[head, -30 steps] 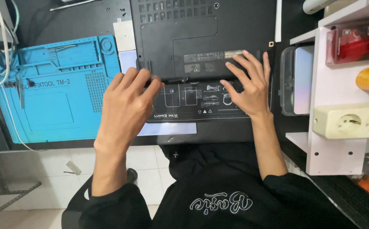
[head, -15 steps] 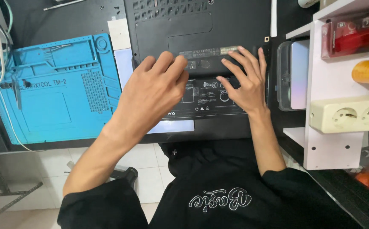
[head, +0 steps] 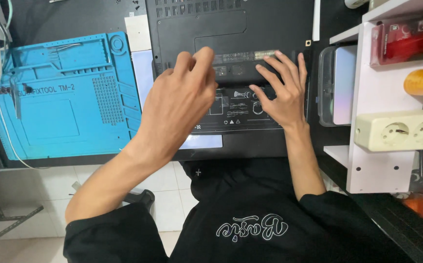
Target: The person places a laptop back cover onto the chassis and presses it into place. They then use a screwdriver to tighten several screws on the bottom of the laptop to secure the cover.
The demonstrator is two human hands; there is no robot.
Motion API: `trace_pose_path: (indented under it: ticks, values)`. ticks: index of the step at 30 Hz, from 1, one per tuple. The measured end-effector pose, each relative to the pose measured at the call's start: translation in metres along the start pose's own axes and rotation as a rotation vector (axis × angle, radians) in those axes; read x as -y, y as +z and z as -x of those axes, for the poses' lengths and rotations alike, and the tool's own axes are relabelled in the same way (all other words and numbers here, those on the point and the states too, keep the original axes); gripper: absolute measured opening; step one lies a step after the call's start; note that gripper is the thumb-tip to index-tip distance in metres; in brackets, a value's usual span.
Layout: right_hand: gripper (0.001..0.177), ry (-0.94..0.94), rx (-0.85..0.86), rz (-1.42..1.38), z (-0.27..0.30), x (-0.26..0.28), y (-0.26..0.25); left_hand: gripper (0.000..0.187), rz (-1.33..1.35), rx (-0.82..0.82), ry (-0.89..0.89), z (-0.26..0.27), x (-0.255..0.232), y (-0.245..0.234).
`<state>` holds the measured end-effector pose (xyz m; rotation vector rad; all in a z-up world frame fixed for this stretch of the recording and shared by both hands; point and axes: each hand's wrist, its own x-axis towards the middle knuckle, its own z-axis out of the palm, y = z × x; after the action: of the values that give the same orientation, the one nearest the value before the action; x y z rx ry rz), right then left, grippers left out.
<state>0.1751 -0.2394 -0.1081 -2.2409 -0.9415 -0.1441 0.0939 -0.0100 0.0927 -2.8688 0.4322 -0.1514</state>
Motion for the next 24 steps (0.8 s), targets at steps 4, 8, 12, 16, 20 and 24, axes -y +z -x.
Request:
trace_pose_path:
  ticks: [4, 8, 12, 16, 20, 24]
  values:
    - [0.044, -0.001, -0.007, -0.011, -0.001, 0.001, -0.002, 0.014, -0.045, 0.015, -0.052, -0.001, -0.004, 0.003]
    - [0.045, -0.009, -0.006, -0.003, -0.001, 0.001, -0.001, 0.015, -0.064, 0.038, -0.060, -0.002, -0.005, -0.003]
    - [0.045, -0.015, -0.013, -0.005, -0.002, 0.002, -0.002, 0.015, -0.099, 0.062, -0.056, -0.005, -0.006, -0.007]
    - [0.045, -0.020, -0.021, -0.008, -0.004, 0.003, -0.003, 0.016, -0.148, 0.051, -0.070, -0.003, -0.007, -0.001]
    - [0.045, -0.022, -0.025, -0.005, -0.003, 0.003, -0.003, 0.014, -0.136, 0.042, -0.084, -0.003, -0.007, -0.008]
    - [0.045, -0.016, -0.019, -0.008, -0.001, 0.001, -0.001, 0.014, -0.113, 0.077, -0.102, -0.001, -0.007, -0.005]
